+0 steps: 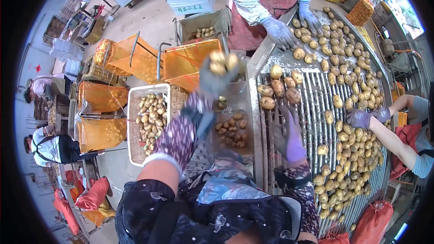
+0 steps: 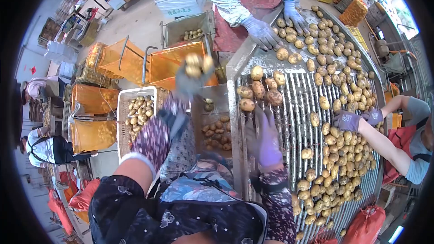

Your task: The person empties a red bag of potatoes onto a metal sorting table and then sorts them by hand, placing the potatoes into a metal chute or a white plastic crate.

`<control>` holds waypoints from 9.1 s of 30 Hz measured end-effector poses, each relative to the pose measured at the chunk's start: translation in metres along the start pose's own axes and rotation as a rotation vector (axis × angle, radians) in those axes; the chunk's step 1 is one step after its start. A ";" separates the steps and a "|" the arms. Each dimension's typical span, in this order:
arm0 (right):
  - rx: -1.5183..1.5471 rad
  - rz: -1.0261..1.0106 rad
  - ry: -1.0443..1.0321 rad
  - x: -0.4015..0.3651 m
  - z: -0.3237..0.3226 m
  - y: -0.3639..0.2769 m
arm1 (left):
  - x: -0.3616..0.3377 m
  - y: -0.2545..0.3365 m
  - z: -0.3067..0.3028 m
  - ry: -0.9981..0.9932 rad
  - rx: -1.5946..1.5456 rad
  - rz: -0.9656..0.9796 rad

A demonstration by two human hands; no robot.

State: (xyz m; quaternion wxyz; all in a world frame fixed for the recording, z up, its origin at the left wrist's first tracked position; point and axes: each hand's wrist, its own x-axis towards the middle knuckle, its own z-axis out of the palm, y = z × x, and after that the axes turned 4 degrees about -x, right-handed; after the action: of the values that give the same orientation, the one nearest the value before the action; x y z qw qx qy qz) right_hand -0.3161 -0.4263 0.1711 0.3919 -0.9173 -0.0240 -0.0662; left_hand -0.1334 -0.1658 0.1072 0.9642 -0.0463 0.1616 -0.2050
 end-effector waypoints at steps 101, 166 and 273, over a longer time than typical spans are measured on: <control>-0.137 0.562 0.126 -0.137 -0.138 0.132 | -0.079 -0.267 -0.087 0.085 0.824 -0.947; 0.133 -0.393 -0.279 0.004 0.128 -0.134 | -0.204 0.011 -0.038 0.068 0.353 0.074; 0.070 -0.169 -0.222 -0.035 0.039 -0.046 | -0.151 -0.050 -0.039 -0.093 0.974 -0.308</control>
State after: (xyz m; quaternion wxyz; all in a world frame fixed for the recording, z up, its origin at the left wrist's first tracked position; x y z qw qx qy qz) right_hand -0.3511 -0.3661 0.1729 0.4116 -0.8995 -0.1467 0.0036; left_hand -0.2959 -0.1500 0.1221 0.8388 0.3760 -0.0043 -0.3937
